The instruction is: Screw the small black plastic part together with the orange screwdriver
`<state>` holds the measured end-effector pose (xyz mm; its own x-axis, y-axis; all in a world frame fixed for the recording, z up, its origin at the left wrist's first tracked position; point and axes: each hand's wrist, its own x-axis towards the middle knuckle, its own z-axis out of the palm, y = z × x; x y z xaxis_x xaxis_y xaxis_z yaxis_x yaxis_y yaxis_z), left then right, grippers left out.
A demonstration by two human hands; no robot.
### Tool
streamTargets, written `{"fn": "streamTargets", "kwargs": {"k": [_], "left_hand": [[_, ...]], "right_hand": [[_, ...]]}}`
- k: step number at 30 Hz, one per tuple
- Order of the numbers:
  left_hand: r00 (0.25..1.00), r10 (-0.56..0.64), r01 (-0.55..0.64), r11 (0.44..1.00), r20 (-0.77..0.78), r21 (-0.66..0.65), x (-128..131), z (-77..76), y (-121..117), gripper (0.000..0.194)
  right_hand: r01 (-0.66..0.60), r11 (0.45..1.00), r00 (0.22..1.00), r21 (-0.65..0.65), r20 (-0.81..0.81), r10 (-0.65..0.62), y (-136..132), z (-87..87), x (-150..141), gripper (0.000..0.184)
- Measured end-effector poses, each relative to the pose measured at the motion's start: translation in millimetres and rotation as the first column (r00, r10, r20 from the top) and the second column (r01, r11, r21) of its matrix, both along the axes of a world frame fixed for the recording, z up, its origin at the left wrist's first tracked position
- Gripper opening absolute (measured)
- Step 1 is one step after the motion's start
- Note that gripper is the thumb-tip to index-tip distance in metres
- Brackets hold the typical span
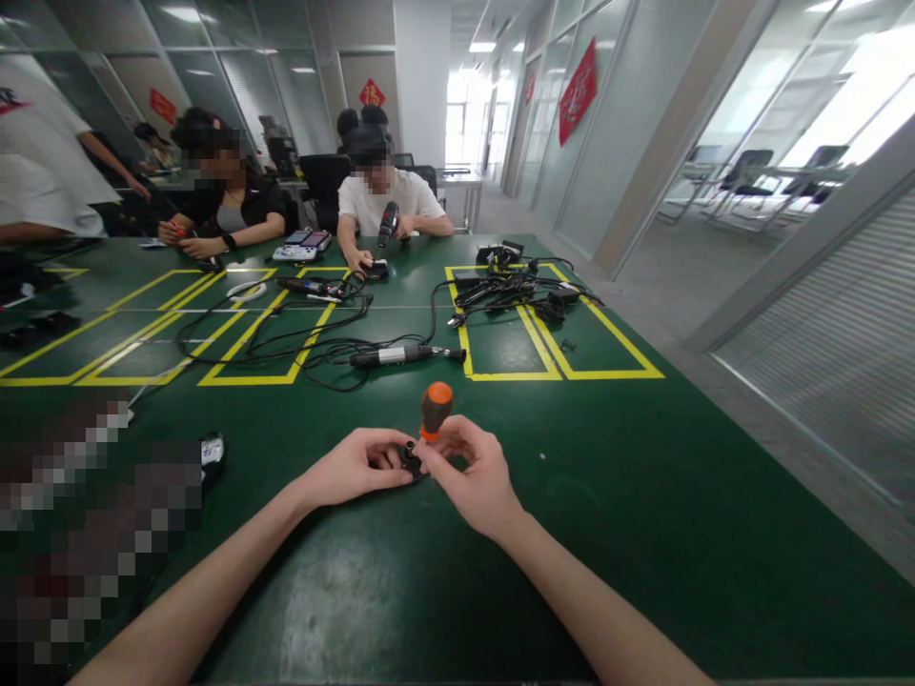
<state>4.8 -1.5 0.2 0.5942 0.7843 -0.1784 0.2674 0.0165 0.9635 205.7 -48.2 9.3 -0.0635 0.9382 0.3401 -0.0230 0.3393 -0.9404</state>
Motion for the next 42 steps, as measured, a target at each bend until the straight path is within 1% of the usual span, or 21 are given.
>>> {"fn": "streamTargets", "kwargs": {"k": [3,8,13,17,20,23,26,29,31,33,36,39,42], "left_hand": [[1.0,-0.009,0.009,1.0,-0.002,0.002,0,0.4,0,0.048],[1.0,-0.022,0.022,1.0,0.01,0.009,-1,-0.8,0,0.046],[1.0,-0.015,0.015,1.0,0.0,0.003,-1,-0.8,0,0.044],[1.0,-0.019,0.019,1.0,0.003,0.006,0,1.2,-1,0.044],[1.0,-0.013,0.014,1.0,-0.005,0.016,0,2.9,-1,0.043],[1.0,-0.009,0.009,1.0,-0.014,0.009,0,2.9,-1,0.045],[1.0,-0.003,0.003,1.0,-0.017,-0.005,0,0.8,-1,0.048],[1.0,0.008,-0.008,1.0,-0.017,-0.01,-1,-1.1,0,0.05],[1.0,0.004,-0.004,1.0,-0.013,-0.014,-1,-1.4,0,0.049],[1.0,-0.007,0.007,1.0,-0.006,-0.017,-1,-0.8,0,0.048],[1.0,0.003,-0.003,1.0,0.005,-0.023,0,0.1,-1,0.047],[1.0,0.013,-0.013,1.0,0.005,-0.024,0,0.3,-1,0.047],[1.0,0.017,-0.017,1.0,-0.007,-0.023,1,0.3,-2,0.051]], "right_hand": [[0.023,0.999,0.998,0.03,0.05,-0.025,0,3.4,0,0.021],[0.039,0.989,0.993,0.145,0.106,-0.055,0,9.9,0,0.017],[0.055,0.981,0.983,0.186,0.162,-0.086,0,10.3,1,0.018],[-0.005,0.992,0.992,0.125,0.122,-0.01,-1,7.9,-1,0.024],[-0.038,0.995,0.997,0.091,0.074,0.031,-2,5.3,-3,0.024],[-0.017,0.996,0.999,0.086,0.052,0.012,-3,2.8,-3,0.021],[0.029,0.999,0.999,0.036,0.022,-0.03,-3,1.9,-3,0.026],[0.045,0.999,0.999,-0.019,0.02,-0.045,-2,3.6,-3,0.029],[0.042,0.999,0.999,-0.014,0.021,-0.042,-1,5.5,-3,0.029],[0.038,0.999,0.999,0.02,0.006,-0.038,-1,7.1,-3,0.028],[0.003,0.999,1.0,0.052,-0.004,-0.003,0,7.3,-4,0.029],[-0.045,0.999,0.999,0.015,-0.018,0.045,-1,4.0,-5,0.032],[-0.037,0.999,0.997,-0.014,-0.073,0.036,-2,-0.8,-5,0.03]]}}
